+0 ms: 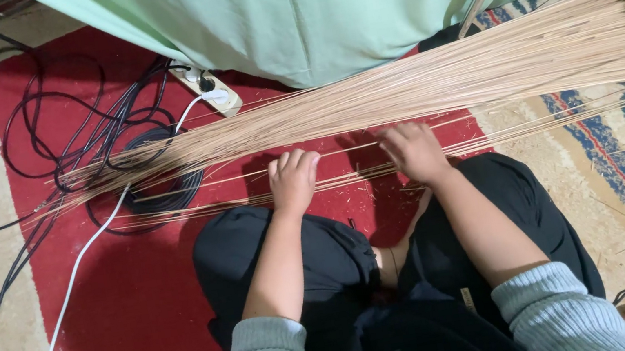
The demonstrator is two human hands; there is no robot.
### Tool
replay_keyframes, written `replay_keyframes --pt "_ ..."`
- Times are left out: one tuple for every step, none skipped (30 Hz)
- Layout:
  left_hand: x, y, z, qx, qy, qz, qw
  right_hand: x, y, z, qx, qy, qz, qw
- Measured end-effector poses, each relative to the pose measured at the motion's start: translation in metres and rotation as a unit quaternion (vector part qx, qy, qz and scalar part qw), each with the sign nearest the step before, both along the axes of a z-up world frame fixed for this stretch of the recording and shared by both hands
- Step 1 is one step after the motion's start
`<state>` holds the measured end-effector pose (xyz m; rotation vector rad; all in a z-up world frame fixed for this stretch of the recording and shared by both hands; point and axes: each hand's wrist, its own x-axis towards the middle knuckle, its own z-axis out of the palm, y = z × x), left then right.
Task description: Weaving thin wooden sticks together to form a structured mat or bundle
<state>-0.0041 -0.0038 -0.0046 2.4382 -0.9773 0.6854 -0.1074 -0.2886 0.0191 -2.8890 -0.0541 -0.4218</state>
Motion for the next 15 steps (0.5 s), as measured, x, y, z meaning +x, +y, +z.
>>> replay_keyframes --pt "-0.001 -0.001 -0.001 -0.001 0.000 0.001 1.000 0.002 0.002 -0.006 -0.001 0.000 0.001 1.000" --pt "-0.002 -0.002 -0.001 0.005 0.002 -0.007 1.000 0.005 0.004 -0.012 -0.025 -0.013 0.013 1.000" --pt "-0.003 -0.003 -0.002 0.011 0.004 -0.015 1.000 0.007 0.007 -0.018 -0.050 -0.027 0.026 0.998" --pt "-0.002 -0.001 0.000 0.011 0.004 -0.015 1.000 0.007 -0.002 -0.024 -0.049 -0.026 0.026 0.998" --pt "-0.001 0.001 0.003 0.006 0.008 0.000 1.000 0.007 -0.011 -0.031 -0.056 -0.019 -0.001 0.998" --pt "0.001 0.003 0.005 0.001 0.011 0.015 1.000 0.008 -0.021 -0.037 -0.062 -0.012 -0.028 0.998" --pt "0.001 0.004 0.004 0.001 0.011 0.016 1.000 0.007 -0.028 -0.041 -0.063 -0.013 -0.027 0.998" --pt "0.002 0.004 0.003 0.000 0.006 0.019 1.000 0.005 -0.036 -0.045 -0.060 -0.022 -0.067 0.996" --pt "0.002 0.004 0.002 -0.001 0.001 0.022 1.000 0.003 -0.044 -0.049 -0.058 -0.031 -0.106 0.992" --pt "0.003 0.004 0.001 -0.002 0.001 0.022 1.000 0.002 -0.041 -0.042 -0.060 -0.031 -0.106 0.992" --pt "0.004 0.004 -0.001 -0.001 -0.002 0.027 1.000 0.001 -0.037 -0.036 -0.048 -0.028 -0.099 0.994" --pt "0.004 0.004 -0.003 0.002 -0.004 0.032 0.999 -0.001 -0.033 -0.030 -0.036 -0.025 -0.092 0.995" --pt "0.003 0.003 -0.003 0.001 -0.003 0.031 1.000 0.001 -0.025 -0.028 -0.037 -0.024 -0.093 0.995" --pt "0.003 0.003 -0.004 0.007 0.001 0.024 1.000 0.004 -0.017 -0.027 -0.008 -0.018 -0.045 0.999" --pt "0.003 0.003 -0.004 0.013 0.005 0.017 1.000 0.006 -0.008 -0.025 0.020 -0.012 0.003 1.000"
